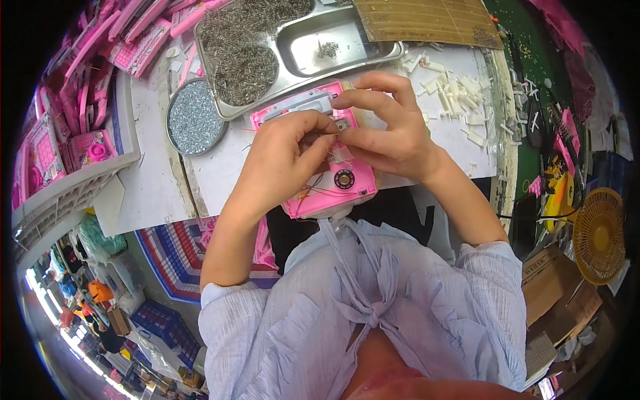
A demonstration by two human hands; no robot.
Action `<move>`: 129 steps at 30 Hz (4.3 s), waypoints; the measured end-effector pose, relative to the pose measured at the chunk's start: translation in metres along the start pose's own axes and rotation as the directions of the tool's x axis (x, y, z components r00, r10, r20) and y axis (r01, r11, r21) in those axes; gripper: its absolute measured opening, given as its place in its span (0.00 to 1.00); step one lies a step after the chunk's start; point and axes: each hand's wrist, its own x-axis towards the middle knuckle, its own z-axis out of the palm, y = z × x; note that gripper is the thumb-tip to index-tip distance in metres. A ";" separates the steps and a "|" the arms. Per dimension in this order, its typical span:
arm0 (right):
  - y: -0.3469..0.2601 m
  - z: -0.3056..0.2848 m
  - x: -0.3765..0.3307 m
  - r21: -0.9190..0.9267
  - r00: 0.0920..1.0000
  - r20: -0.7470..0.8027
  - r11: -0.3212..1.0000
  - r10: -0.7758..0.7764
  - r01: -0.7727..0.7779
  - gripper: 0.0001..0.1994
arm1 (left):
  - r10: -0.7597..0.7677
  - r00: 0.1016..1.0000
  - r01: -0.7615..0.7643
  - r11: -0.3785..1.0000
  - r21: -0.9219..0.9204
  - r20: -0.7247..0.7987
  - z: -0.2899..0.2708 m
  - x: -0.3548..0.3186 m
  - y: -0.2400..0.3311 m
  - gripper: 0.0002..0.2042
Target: Assembling components and soldering wires inside a pink toy electronic device at a workbench.
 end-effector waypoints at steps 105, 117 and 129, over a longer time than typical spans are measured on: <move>-0.039 -0.053 -0.074 0.393 0.835 -0.092 0.790 0.543 -0.471 0.16 | 0.457 0.868 -0.192 0.669 0.718 -0.193 0.033 0.002 -0.016 0.08; -0.033 -0.043 -0.071 0.374 0.832 -0.063 0.786 0.551 -0.492 0.16 | 0.448 0.877 -0.146 0.595 0.791 -0.175 0.038 0.009 -0.009 0.05; -0.028 -0.036 -0.063 0.379 0.834 -0.029 0.778 0.552 -0.501 0.15 | 0.370 0.927 -0.134 0.495 0.859 -0.069 0.033 0.017 0.007 0.05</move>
